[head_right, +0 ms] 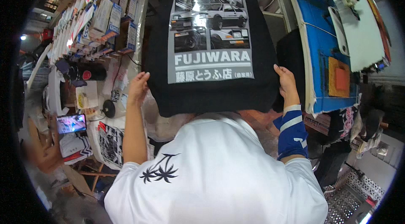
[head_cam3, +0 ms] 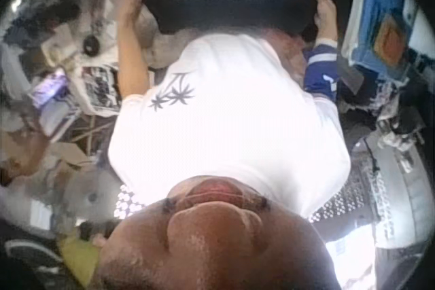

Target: The person aligns a black t-shirt on a heat press, places a graphic transfer on the chest, and operates the press. They repeat this process for multiple shirts, including applying a smaller logo to the sleeve.

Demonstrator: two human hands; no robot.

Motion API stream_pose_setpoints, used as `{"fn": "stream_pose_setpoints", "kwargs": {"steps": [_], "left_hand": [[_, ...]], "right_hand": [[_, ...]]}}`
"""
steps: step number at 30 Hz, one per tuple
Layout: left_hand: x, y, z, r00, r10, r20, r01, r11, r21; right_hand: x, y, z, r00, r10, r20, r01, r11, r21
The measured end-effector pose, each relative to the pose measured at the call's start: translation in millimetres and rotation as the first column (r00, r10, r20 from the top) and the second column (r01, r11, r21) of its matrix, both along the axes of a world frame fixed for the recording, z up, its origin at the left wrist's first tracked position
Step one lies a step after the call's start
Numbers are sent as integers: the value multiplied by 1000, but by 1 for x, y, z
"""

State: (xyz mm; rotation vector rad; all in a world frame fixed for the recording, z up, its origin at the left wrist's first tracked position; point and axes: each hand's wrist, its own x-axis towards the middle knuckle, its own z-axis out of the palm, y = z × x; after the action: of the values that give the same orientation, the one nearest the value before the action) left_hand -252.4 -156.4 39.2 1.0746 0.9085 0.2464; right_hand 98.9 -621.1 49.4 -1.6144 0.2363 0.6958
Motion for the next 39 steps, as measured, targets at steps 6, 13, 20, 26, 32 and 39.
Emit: {"fn": "stream_pose_setpoints", "kwargs": {"steps": [6, 13, 20, 26, 32, 39], "left_hand": [[-8, -2, 22, 998, 52, 38, -53, 997, 50], [-24, 12, 0, 996, -6, 89, -10, 984, 179], [-20, 9, 11, 999, -11, -49, 25, 957, 290], [-13, -12, 13, 959, 36, -280, 210, 571, 793], [-23, -131, 22, 990, -93, -101, 103, 13, 995], [0, -152, 9, 986, -89, -143, 132, -121, 984]], "right_hand": [[-11, -24, 4, 994, -83, 71, 77, 994, 78], [-18, -11, 12, 963, -44, 264, 84, 986, -145], [-11, -14, -5, 938, -80, 339, 111, 991, -73], [-37, -12, 24, 555, 379, 740, 194, 806, -559], [16, -121, 167, -71, 437, 896, 743, 623, -245], [81, -196, 184, 531, 450, 718, 577, 428, -695]]}}
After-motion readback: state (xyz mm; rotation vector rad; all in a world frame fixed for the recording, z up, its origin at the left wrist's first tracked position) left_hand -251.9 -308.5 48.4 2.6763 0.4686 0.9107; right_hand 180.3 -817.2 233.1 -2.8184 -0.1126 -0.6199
